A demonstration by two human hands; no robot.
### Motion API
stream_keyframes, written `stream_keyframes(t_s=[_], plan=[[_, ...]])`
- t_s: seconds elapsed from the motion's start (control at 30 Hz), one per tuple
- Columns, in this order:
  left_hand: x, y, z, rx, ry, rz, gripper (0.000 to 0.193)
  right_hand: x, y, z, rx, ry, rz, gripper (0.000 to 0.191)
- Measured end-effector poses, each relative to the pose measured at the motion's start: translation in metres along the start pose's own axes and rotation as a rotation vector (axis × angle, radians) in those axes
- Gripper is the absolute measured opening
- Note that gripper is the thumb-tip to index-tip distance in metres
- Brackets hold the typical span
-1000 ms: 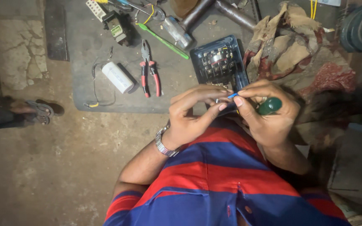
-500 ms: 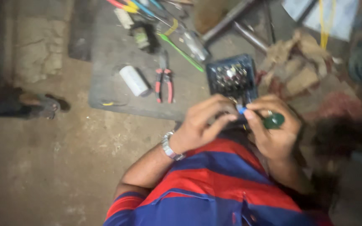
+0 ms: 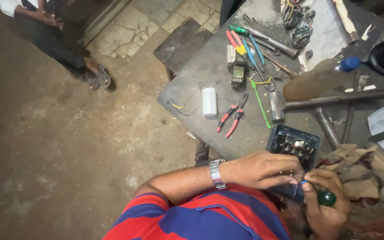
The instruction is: The person uses a screwdriver to adjust terminals inside an open electrical component, then uses pliers to strip a blue wire and connects it to the component. The work is performed on a cluttered workbench with various tools and parts visible.
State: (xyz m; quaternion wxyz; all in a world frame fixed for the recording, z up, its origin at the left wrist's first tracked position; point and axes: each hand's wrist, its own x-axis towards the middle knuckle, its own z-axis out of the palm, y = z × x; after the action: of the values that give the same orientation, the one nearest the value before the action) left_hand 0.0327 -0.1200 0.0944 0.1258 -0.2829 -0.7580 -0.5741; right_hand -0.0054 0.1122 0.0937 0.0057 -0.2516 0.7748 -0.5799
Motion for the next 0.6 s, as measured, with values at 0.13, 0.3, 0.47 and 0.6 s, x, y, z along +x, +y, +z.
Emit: stream_keyframes(t_s=[0.13, 0.3, 0.47, 0.6], plan=[[-0.006, -0.001, 0.001, 0.033, -0.028, -0.017, 0.024, -0.002, 0.008, -0.008, 0.074, -0.092, 0.022, 0.009], [-0.01, -0.003, -0.002, -0.067, -0.082, 0.036, 0.025, 0.0, 0.023, -0.021, 0.084, -0.243, 0.189, 0.006], [-0.011, -0.001, 0.002, -0.051, -0.185, 0.027, 0.024, 0.004, 0.03, -0.031, 0.018, -0.421, 0.079, 0.007], [-0.012, 0.0, 0.003, -0.036, -0.279, -0.03, 0.022, 0.003, 0.029, -0.031, 0.049, -0.488, 0.101, 0.009]])
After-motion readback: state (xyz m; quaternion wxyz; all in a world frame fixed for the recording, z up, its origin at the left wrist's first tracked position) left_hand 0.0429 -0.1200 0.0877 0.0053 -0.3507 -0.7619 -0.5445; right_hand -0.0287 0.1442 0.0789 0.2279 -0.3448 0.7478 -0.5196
